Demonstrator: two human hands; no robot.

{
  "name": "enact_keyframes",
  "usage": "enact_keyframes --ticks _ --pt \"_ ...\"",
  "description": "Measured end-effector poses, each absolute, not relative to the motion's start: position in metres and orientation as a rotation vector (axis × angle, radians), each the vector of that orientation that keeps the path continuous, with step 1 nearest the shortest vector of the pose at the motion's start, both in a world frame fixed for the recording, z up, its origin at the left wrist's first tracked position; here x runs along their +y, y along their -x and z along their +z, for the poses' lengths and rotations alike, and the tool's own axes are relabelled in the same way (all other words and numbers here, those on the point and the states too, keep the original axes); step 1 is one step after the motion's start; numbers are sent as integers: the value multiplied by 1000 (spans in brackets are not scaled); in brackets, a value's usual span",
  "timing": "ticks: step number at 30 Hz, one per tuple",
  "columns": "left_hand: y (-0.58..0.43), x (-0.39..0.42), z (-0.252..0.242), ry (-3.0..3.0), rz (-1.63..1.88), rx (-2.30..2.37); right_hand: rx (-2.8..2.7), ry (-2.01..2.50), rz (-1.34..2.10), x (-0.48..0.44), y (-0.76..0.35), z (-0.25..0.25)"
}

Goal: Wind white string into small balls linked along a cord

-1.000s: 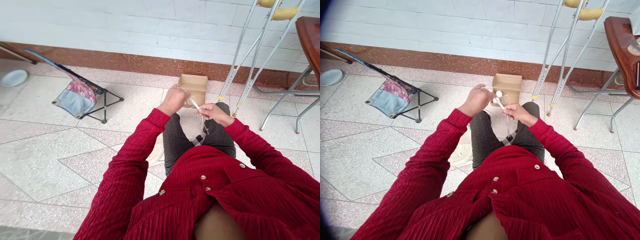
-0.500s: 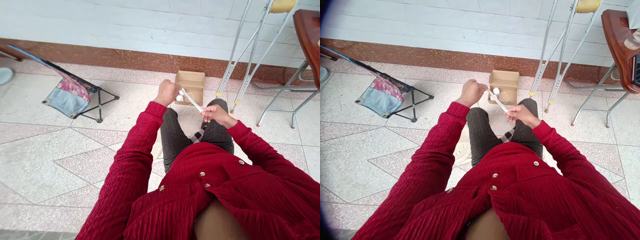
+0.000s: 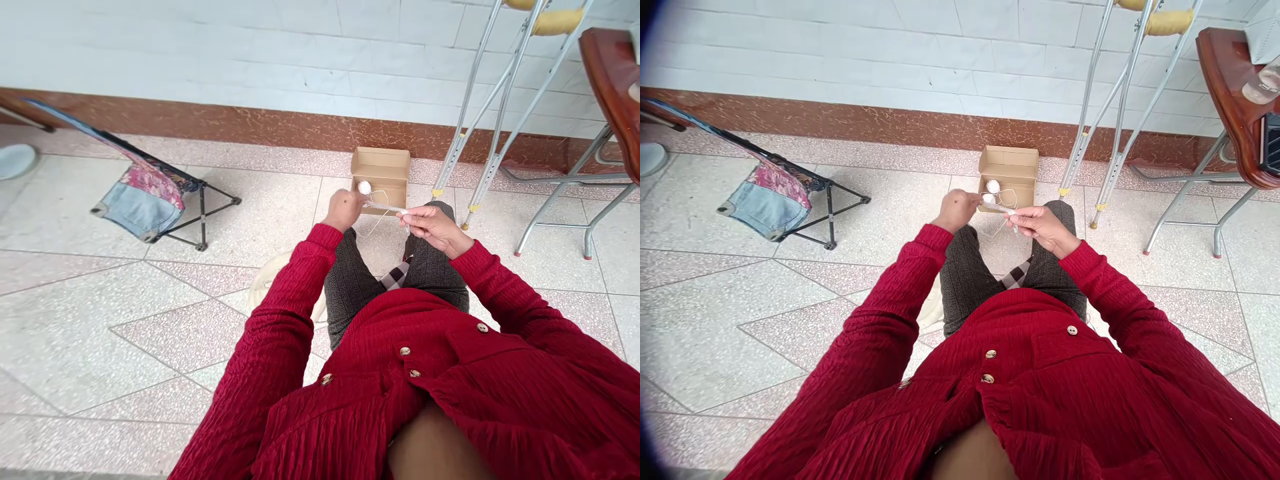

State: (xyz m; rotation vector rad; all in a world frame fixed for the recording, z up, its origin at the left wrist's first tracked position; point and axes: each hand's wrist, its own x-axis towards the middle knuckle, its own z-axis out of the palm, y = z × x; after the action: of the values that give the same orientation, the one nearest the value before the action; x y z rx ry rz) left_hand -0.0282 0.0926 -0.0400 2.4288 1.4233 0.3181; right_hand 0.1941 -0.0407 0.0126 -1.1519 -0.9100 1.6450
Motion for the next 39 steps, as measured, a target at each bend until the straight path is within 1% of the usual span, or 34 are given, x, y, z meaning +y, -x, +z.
enact_keyframes --ticks 3,7,10,13,15,18,21,25,30,32,34,37,39 --pt "17 62 -49 -2438 211 1272 -903 1116 1459 -19 -189 9" --pt "2 19 -49 -2492 125 1040 -985 1271 1082 13 -189 -21" --pt "-2 2 -33 -2530 189 922 -1258 1506 797 23 -197 -51" --pt "1 7 -10 -2467 283 901 -1574 1603 658 15 -205 -71" --pt "4 19 4 -2372 337 886 -1744 1610 647 3 -207 -75" --pt "7 43 17 -2249 457 951 -1914 1525 728 -16 -202 -71" --pt "9 67 17 -2171 554 1016 -1848 1370 908 -36 -194 -61" --pt "9 77 -2 -2006 581 1063 -1556 1218 1212 -54 -188 -36" --pt "-6 43 -35 -1691 589 924 -1430 1107 1396 -47 -193 -8" --pt "-12 25 -42 -1559 622 865 -1512 1153 1353 -37 -197 -8" --pt "-14 12 -44 -1431 648 834 -1677 1262 1202 -29 -201 -14" --pt "-8 6 -38 -1282 641 820 -1977 1437 957 -25 -205 -30" --pt "1 9 -30 -1240 592 821 -2103 1504 890 -27 -207 -39"
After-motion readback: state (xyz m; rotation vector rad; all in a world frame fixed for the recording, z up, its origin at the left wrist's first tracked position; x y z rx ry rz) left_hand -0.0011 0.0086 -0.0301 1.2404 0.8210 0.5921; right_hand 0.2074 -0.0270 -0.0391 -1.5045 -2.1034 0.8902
